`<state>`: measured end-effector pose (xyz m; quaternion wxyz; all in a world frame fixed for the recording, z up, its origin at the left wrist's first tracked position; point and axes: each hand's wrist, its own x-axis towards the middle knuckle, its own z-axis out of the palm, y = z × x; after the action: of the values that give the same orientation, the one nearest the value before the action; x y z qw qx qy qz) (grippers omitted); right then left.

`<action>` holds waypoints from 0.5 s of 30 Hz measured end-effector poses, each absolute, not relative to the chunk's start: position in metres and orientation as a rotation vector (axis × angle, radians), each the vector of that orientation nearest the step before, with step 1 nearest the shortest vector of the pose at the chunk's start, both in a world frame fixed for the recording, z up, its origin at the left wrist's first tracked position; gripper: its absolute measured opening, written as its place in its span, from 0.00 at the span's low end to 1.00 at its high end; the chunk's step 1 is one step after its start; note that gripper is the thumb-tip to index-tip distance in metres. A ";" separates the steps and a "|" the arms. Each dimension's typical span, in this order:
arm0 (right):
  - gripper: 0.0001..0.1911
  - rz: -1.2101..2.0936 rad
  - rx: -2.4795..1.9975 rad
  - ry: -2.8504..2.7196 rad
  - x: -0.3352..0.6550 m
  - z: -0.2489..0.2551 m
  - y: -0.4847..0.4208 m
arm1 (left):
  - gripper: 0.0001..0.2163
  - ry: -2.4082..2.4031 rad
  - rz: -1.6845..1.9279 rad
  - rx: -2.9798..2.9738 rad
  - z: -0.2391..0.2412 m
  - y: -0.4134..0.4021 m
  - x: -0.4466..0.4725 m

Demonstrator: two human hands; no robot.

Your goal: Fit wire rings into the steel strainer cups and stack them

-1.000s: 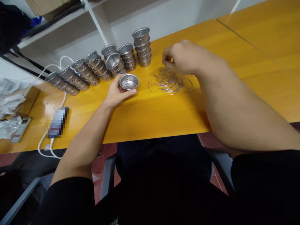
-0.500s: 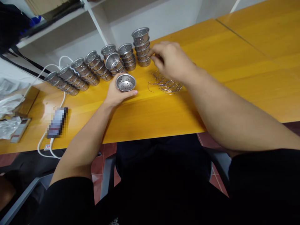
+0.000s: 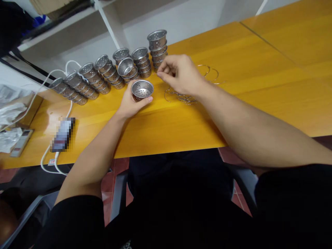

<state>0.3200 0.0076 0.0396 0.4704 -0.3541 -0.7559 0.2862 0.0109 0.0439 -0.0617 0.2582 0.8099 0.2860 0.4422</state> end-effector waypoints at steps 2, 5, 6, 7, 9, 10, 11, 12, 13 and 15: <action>0.21 0.737 -0.846 -1.889 0.314 0.037 0.004 | 0.52 0.792 1.205 2.216 -0.064 0.045 0.012; 0.23 0.782 -0.870 -1.919 0.304 0.033 -0.002 | 0.54 0.799 1.178 2.276 -0.069 0.049 0.014; 0.23 0.790 -0.880 -1.916 0.301 0.032 -0.003 | 0.55 0.788 1.174 2.294 -0.069 0.050 0.015; 0.22 0.792 -0.889 -1.909 0.298 0.031 -0.004 | 0.56 0.774 1.175 2.306 -0.070 0.049 0.016; 0.22 0.777 -0.908 -1.893 0.294 0.028 -0.004 | 0.57 0.755 1.186 2.307 -0.069 0.046 0.018; 0.22 0.768 -0.918 -1.884 0.293 0.027 -0.003 | 0.57 0.756 1.188 2.300 -0.067 0.044 0.019; 0.22 0.765 -0.928 -1.876 0.292 0.027 -0.003 | 0.57 0.765 1.184 2.294 -0.066 0.041 0.020; 0.23 0.767 -0.939 -1.868 0.292 0.027 -0.003 | 0.56 0.778 1.172 2.290 -0.064 0.039 0.021; 0.23 0.773 -0.950 -1.857 0.292 0.027 -0.004 | 0.56 0.788 1.160 2.286 -0.061 0.036 0.023; 0.23 0.786 -0.971 -1.837 0.292 0.029 -0.006 | 0.56 0.797 1.143 2.275 -0.057 0.031 0.025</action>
<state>0.2917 -0.0057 0.0295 0.4438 -0.3916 -0.7410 0.3172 0.0249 0.0314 -0.0572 0.2348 0.8288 0.2905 0.4166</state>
